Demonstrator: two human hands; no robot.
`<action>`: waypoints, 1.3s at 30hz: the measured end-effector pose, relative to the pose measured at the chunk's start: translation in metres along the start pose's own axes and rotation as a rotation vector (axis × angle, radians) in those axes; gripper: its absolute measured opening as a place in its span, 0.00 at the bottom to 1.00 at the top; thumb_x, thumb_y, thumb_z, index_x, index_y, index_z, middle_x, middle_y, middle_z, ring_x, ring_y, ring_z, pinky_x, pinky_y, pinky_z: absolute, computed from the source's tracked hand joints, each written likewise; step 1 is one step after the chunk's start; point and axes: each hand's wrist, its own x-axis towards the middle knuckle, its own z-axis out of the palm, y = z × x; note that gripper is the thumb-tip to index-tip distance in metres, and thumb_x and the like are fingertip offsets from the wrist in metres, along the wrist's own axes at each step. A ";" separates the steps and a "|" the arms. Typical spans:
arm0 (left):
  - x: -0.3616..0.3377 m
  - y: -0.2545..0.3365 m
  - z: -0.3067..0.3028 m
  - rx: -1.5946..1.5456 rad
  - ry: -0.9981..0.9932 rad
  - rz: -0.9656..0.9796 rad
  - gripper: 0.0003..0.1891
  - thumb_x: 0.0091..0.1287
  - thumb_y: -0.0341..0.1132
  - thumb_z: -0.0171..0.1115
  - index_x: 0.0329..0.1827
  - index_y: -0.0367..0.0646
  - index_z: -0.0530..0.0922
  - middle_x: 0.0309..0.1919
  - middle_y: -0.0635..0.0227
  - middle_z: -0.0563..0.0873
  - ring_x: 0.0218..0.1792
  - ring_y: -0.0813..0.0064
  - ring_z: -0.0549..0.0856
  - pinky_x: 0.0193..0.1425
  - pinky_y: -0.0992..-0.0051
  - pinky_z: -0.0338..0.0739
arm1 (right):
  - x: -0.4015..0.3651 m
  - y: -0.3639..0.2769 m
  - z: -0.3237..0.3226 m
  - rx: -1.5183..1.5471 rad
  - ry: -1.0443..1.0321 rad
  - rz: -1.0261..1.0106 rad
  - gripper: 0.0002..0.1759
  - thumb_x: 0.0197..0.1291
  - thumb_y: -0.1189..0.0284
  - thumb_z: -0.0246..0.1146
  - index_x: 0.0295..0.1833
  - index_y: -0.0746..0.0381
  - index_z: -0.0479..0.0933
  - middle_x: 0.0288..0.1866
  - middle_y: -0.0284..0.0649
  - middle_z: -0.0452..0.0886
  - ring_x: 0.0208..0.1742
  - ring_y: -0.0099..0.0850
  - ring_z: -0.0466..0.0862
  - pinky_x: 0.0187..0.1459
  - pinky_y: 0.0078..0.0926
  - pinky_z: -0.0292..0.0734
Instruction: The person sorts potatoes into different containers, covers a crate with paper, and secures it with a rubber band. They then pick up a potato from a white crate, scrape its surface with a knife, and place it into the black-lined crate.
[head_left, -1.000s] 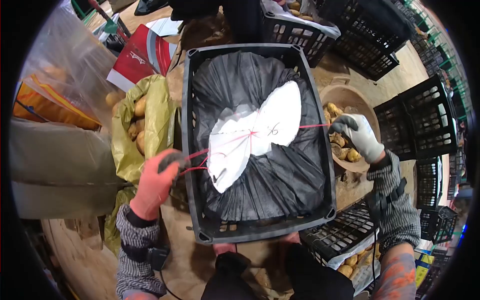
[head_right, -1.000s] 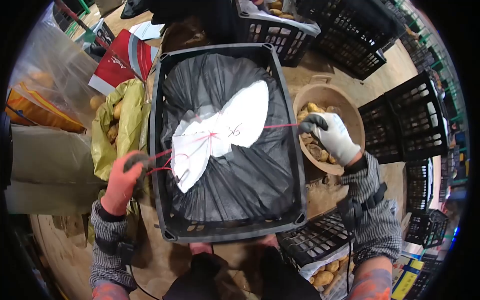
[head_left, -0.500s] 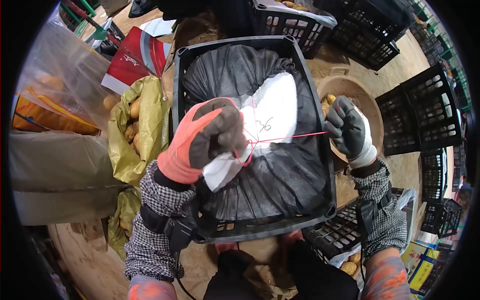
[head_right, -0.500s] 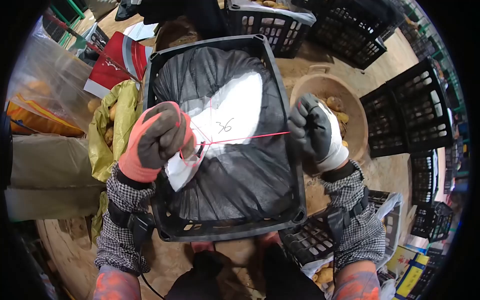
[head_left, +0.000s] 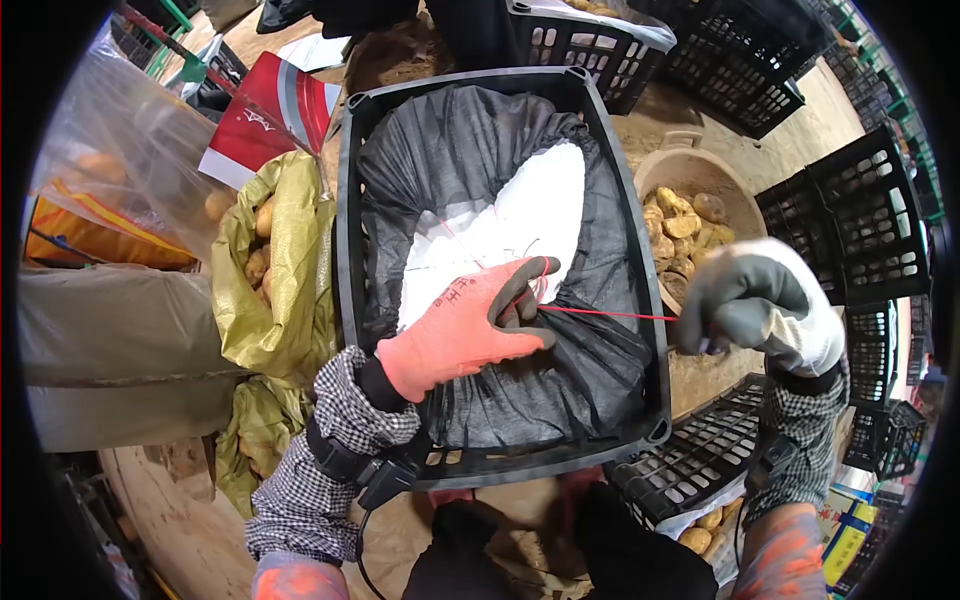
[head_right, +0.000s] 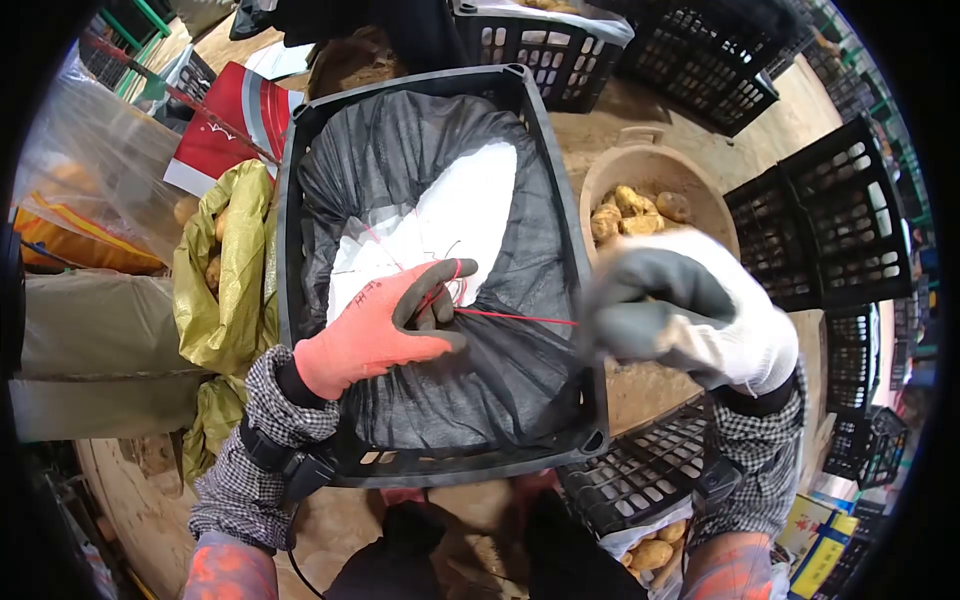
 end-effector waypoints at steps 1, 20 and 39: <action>0.005 -0.011 0.006 0.176 0.124 0.162 0.27 0.58 0.34 0.69 0.62 0.40 0.74 0.41 0.68 0.80 0.38 0.73 0.80 0.46 0.73 0.75 | 0.045 -0.025 0.015 -0.076 -0.379 -0.183 0.23 0.58 0.58 0.67 0.45 0.70 0.78 0.34 0.41 0.83 0.36 0.28 0.82 0.39 0.27 0.76; 0.004 -0.027 0.001 -0.250 0.151 -0.024 0.11 0.71 0.37 0.53 0.48 0.41 0.77 0.28 0.76 0.76 0.29 0.85 0.70 0.34 0.80 0.67 | 0.079 0.082 0.090 -0.672 -0.123 -0.427 0.11 0.51 0.70 0.67 0.40 0.61 0.78 0.35 0.43 0.79 0.40 0.45 0.80 0.42 0.36 0.76; 0.008 -0.027 0.004 -0.476 0.293 0.089 0.14 0.72 0.39 0.51 0.50 0.38 0.76 0.35 0.67 0.82 0.31 0.78 0.81 0.37 0.80 0.75 | 0.064 0.072 0.101 -0.929 -0.134 -0.568 0.20 0.47 0.72 0.68 0.49 0.59 0.76 0.42 0.41 0.80 0.44 0.40 0.82 0.43 0.34 0.78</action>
